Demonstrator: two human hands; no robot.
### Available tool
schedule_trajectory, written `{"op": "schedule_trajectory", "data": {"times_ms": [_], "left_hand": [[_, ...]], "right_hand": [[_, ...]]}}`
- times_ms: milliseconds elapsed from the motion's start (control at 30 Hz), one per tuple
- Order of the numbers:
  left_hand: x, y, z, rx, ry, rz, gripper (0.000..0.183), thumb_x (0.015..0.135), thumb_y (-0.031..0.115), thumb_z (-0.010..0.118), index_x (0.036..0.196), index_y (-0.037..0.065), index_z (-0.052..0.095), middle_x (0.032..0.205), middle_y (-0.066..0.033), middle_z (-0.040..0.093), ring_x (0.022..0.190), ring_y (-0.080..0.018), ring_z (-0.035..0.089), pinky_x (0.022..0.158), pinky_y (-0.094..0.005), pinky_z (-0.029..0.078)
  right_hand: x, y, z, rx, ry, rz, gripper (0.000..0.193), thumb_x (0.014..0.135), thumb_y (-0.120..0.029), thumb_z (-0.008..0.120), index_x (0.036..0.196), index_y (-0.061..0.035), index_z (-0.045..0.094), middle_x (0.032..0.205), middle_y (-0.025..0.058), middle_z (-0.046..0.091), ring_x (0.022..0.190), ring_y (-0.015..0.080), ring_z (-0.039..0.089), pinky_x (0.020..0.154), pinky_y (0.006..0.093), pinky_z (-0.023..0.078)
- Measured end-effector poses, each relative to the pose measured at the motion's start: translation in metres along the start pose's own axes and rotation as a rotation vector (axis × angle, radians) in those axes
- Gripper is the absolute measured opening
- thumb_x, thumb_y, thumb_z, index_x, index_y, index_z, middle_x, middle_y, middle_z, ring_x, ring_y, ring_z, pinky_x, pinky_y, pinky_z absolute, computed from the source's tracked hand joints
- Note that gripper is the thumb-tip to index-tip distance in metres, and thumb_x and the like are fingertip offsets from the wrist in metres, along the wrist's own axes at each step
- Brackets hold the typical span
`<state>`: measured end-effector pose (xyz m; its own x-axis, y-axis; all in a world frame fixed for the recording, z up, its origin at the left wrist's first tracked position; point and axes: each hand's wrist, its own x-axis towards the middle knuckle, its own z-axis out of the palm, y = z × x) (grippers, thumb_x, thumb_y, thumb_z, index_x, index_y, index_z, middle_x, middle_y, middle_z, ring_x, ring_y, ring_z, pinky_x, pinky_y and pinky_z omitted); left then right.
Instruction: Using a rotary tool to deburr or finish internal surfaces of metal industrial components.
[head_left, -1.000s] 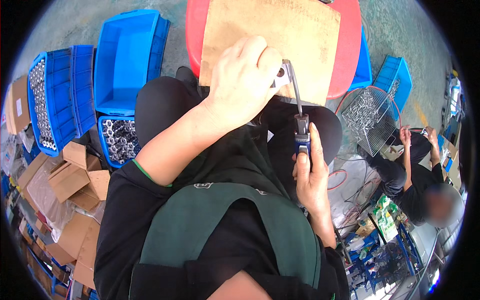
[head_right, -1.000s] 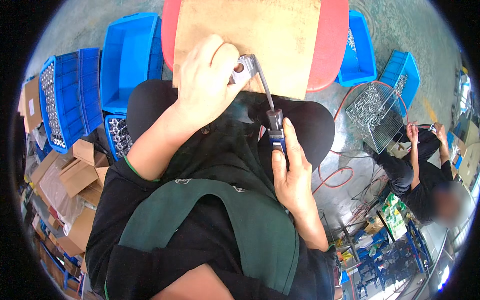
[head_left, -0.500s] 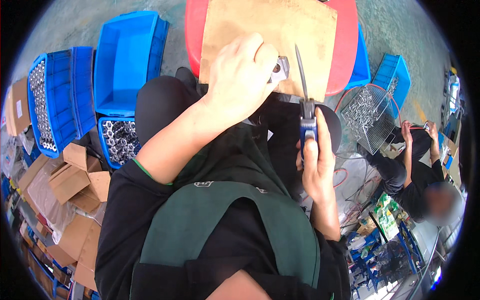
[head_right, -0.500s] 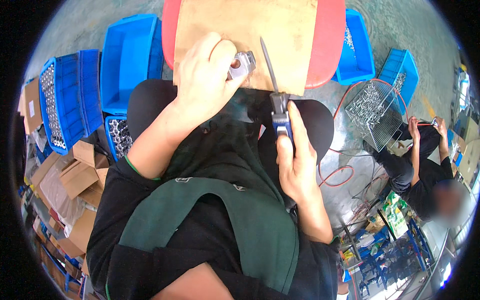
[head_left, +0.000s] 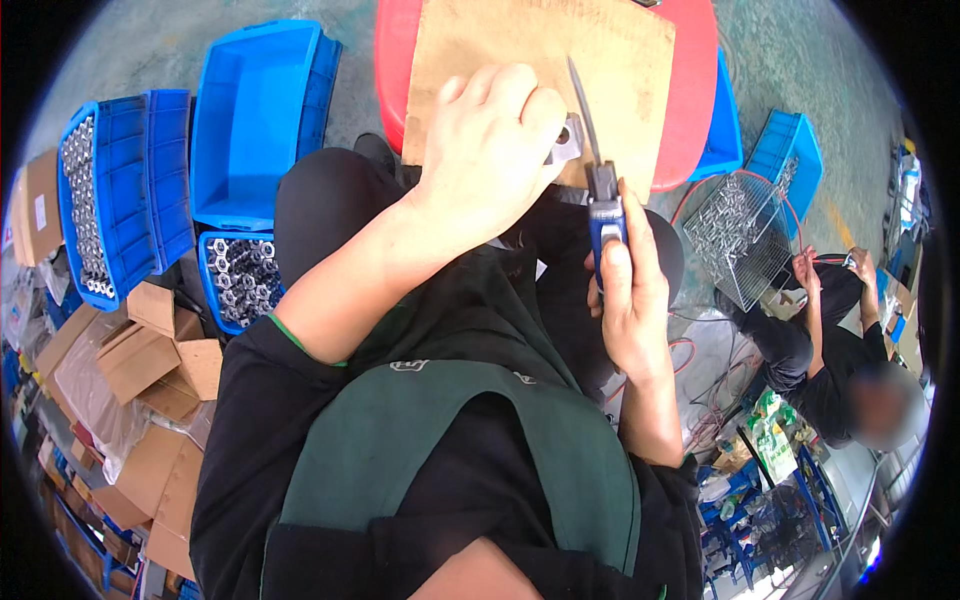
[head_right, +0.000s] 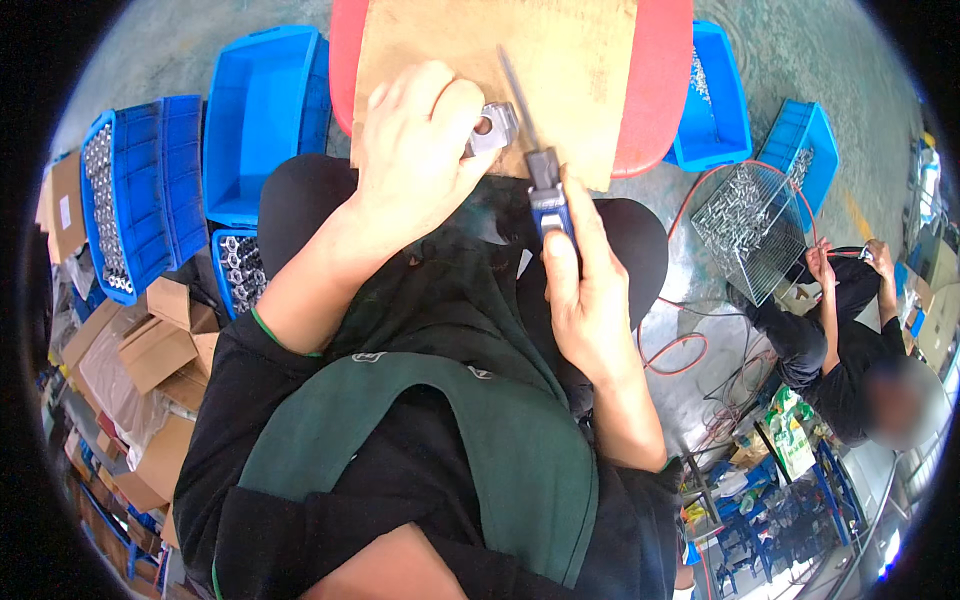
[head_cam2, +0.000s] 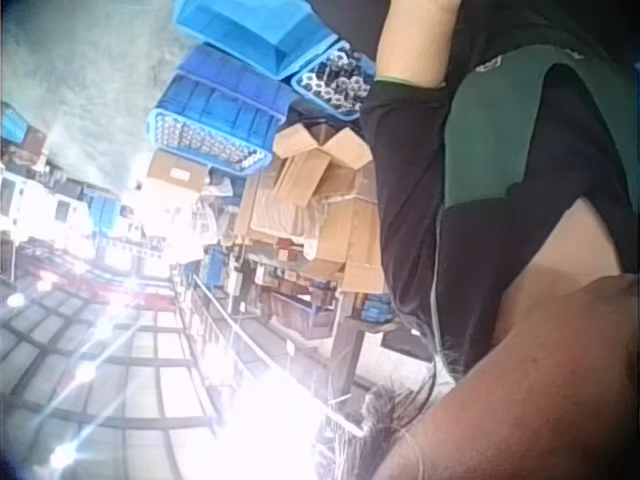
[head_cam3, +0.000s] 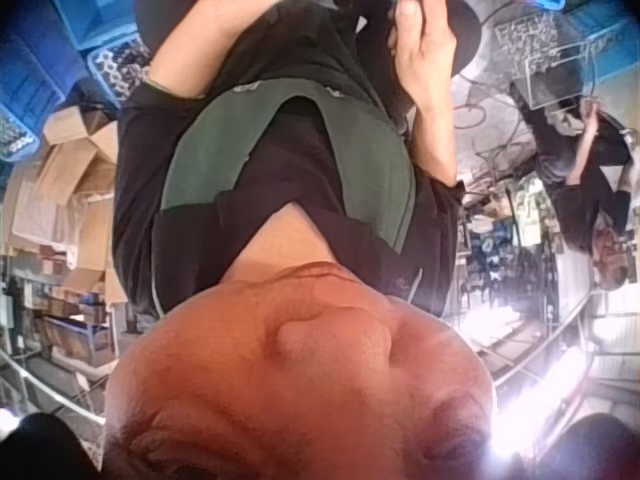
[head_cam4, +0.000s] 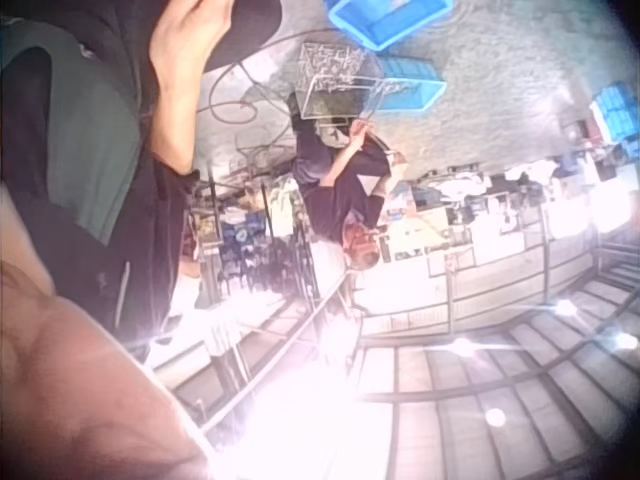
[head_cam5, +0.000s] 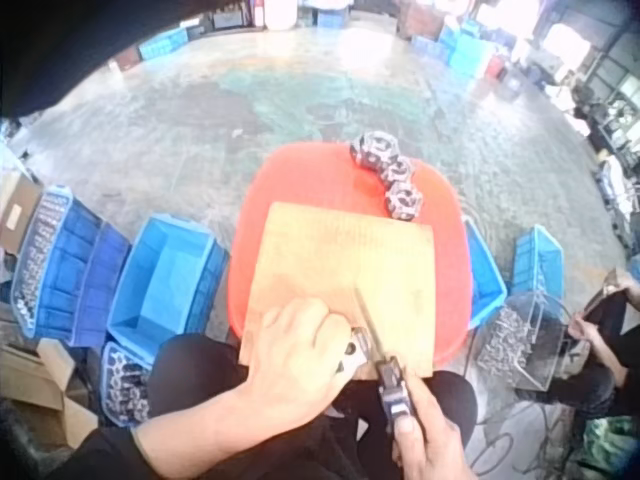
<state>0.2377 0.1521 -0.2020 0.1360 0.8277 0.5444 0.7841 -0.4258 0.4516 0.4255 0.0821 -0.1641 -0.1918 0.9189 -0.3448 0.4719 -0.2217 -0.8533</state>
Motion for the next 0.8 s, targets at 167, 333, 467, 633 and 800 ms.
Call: {"op": "schedule_trajectory", "data": {"times_ms": [167, 333, 467, 633, 800], "left_hand": [[0.004, 0.012, -0.02, -0.061, -0.08, -0.091, 0.028, 0.066, 0.01, 0.075, 0.083, 0.006, 0.053, 0.085, -0.0101, 0.055, 0.074, -0.0293, 0.059, 0.061, -0.0365, 0.048], [0.008, 0.016, -0.024, 0.029, -0.131, -0.167, 0.033, 0.067, 0.011, 0.074, 0.091, 0.007, 0.052, 0.083, -0.0103, 0.055, 0.071, -0.0293, 0.061, 0.058, -0.0371, 0.05], [0.001, 0.007, -0.01, 0.056, -0.099, -0.096, 0.031, 0.065, 0.01, 0.075, 0.084, 0.006, 0.051, 0.082, -0.0105, 0.053, 0.074, -0.0302, 0.058, 0.063, -0.038, 0.048], [-0.003, 0.0, -0.005, 0.002, -0.028, -0.041, 0.031, 0.062, 0.009, 0.076, 0.078, 0.005, 0.05, 0.081, -0.0115, 0.05, 0.076, -0.0321, 0.053, 0.065, -0.0405, 0.043], [-0.005, -0.002, -0.002, -0.042, -0.025, -0.055, 0.031, 0.059, 0.006, 0.075, 0.077, 0.005, 0.05, 0.078, -0.0118, 0.047, 0.073, -0.032, 0.05, 0.063, -0.0414, 0.041]], "right_hand": [[-0.014, -0.005, -0.005, 0.088, 0.065, 0.051, 0.05, 0.102, -0.024, 0.04, 0.149, -0.011, 0.026, 0.08, 0.0026, 0.053, 0.052, 0.0031, 0.044, 0.046, 0.0175, 0.038], [-0.035, -0.011, -0.006, 0.141, 0.067, 0.091, 0.051, 0.101, -0.021, 0.041, 0.149, -0.0116, 0.026, 0.08, 0.0021, 0.054, 0.053, 0.0029, 0.044, 0.047, 0.0177, 0.038], [-0.046, -0.009, -0.005, 0.191, 0.062, 0.128, 0.051, 0.1, -0.012, 0.042, 0.149, -0.0133, 0.027, 0.081, 0.0013, 0.055, 0.054, 0.0023, 0.042, 0.049, 0.0181, 0.038], [-0.055, -0.004, -0.003, 0.18, -0.016, 0.154, 0.054, 0.102, -0.027, 0.042, 0.15, -0.0105, 0.023, 0.083, 0.0034, 0.054, 0.054, 0.0038, 0.045, 0.049, 0.0182, 0.038], [-0.059, 0.005, -0.002, 0.011, -0.057, 0.125, 0.051, 0.101, -0.019, 0.041, 0.149, -0.0121, 0.026, 0.084, 0.0029, 0.054, 0.055, 0.0037, 0.044, 0.05, 0.0188, 0.038]]}}
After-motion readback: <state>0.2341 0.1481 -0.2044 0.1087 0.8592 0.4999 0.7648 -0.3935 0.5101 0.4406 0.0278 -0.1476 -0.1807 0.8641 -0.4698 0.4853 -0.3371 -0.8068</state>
